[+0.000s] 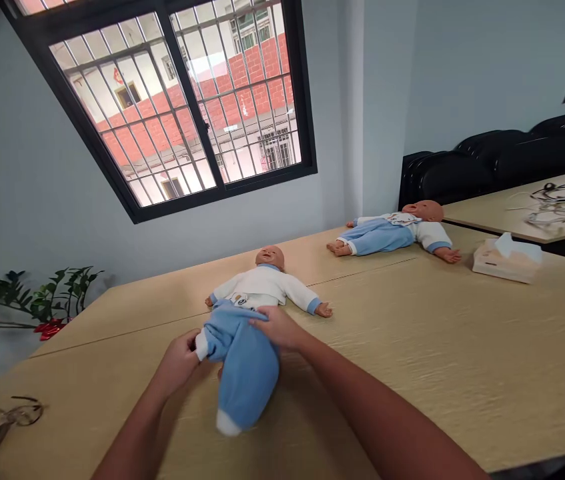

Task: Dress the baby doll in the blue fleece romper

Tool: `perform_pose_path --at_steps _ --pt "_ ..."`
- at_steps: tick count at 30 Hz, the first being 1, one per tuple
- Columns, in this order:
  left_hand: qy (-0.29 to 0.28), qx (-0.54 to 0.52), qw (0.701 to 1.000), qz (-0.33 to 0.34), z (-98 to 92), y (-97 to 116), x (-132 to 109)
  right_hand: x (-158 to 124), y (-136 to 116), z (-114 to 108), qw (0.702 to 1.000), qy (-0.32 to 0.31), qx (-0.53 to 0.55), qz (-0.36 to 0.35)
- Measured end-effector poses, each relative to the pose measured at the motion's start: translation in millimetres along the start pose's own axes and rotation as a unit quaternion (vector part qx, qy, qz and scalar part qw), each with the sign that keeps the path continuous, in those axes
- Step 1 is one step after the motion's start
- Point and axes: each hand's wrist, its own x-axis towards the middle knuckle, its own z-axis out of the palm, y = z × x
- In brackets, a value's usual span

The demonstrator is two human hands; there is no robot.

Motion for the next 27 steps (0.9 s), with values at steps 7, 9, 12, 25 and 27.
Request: perform_pose_path --at_steps 7,9,12,25,27 --pt "-0.017 0.084 0.993 0.077 -26.9 -1.9 -7.3 20.4 46.5 -55.8 0.98 0.183 -0.052 0.061" --pt "-0.011 0.1 0.99 0.101 -28.9 -1.6 -9.9 24.1 56.5 -60.6 0.971 0.221 -0.06 0.074" --pt "0.018 0.133 0.977 0.165 -30.1 -1.9 -14.6 28.6 66.9 -62.7 0.953 0.28 -0.066 0.092" --pt "-0.062 0.27 0.942 0.189 11.6 13.9 -71.4 12.5 30.1 -50.7 0.988 0.138 0.068 0.016" --pt "-0.09 0.248 0.952 0.155 21.0 15.7 -85.8 9.5 22.2 -46.5 0.988 0.097 0.116 -0.002"
